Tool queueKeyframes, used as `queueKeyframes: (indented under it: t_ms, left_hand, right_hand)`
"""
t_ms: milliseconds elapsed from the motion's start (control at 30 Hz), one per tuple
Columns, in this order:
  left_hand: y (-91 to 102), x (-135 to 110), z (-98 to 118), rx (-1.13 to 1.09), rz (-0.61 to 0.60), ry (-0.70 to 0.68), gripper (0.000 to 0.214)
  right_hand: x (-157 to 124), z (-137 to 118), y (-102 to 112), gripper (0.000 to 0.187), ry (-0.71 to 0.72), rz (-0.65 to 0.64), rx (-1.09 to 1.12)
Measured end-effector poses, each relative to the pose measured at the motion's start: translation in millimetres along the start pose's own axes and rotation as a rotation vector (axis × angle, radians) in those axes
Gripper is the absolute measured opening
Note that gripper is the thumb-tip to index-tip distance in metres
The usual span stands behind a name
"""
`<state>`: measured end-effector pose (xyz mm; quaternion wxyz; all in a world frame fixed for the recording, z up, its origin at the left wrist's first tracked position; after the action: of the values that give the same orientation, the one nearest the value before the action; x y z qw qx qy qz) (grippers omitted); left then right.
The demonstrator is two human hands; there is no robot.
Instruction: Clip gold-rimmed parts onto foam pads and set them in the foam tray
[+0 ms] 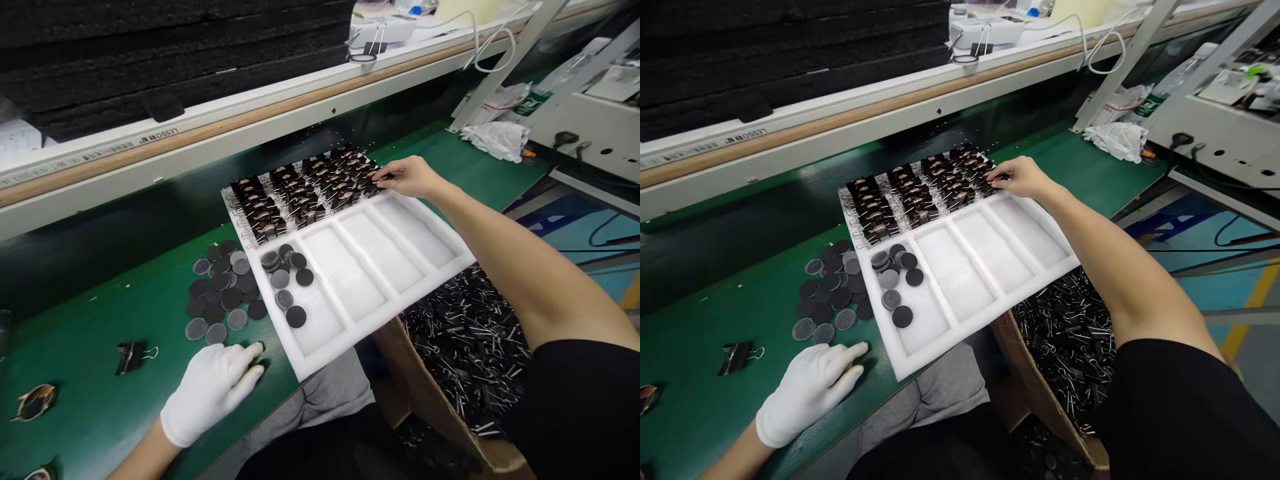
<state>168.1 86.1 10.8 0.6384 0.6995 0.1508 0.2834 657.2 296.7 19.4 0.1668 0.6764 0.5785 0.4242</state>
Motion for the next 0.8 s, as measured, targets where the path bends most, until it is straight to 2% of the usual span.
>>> queueKeyframes:
  t_ms: [133,200,267,333,400,467,500,567,633,667,700,733,800]
  left_hand:
    - [-3.2,3,0,0.005,-0.003,0.005,0.022]
    - [-4.3,5,-4,0.007,0.003,0.013,0.021]
    - [-2.0,5,-8,0.019,0.011,0.02,0.021]
    - [5.0,-1,-3,0.06,0.032,0.005,0.02]
    - [12.2,-14,15,0.093,0.045,-0.019,0.019]
    - [14.0,-30,47,0.02,0.032,-0.036,0.024]
    - [14.1,-36,67,-0.117,0.03,-0.055,0.027]
    - [1.8,-35,112,-0.431,-0.038,-0.077,0.032]
    - [-15.8,-8,151,-0.702,-0.04,-0.01,0.04]
    - [-31.2,16,173,-0.828,-0.079,0.033,0.04]
    - [-51.9,45,203,-0.943,-0.189,0.03,0.042]
    - [-74.0,77,230,-1.043,-0.299,0.062,0.045]
    - [-117.4,144,266,-1.165,-0.433,0.244,0.052]
  right_hand:
    - [-4,-7,-6,0.025,0.022,0.024,0.015]
    - [-7,-10,-2,0.029,0.02,0.075,0.007]
    - [-16,-6,18,0.039,-0.021,0.235,0.012]
    - [-45,6,48,0.05,-0.1,0.45,0.068]
    - [-97,21,76,0.053,-0.19,0.61,0.1]
    - [-170,33,99,0.049,-0.298,0.669,0.013]
    - [-213,36,107,0.045,-0.362,0.666,-0.079]
    - [-301,37,115,0.036,-0.497,0.645,-0.196]
    - [-379,35,111,0.031,-0.645,0.584,-0.272]
    - [-410,34,105,0.031,-0.715,0.537,-0.295]
    - [-436,35,97,0.032,-0.778,0.484,-0.309]
    - [-455,36,89,0.034,-0.831,0.432,-0.315]
    - [-475,44,72,0.038,-0.911,0.336,-0.304]
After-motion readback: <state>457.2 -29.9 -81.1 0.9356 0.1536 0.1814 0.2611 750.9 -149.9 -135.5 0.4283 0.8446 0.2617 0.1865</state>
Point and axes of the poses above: each hand's wrist, its own x-axis towards the middle knuckle, its own y-axis out of the back of the hand, z = x × y, the point moved 10 cm from there along x, towards the middle knuckle, and after that the axes turned 8 degrees about y, right-handed, at the moved point
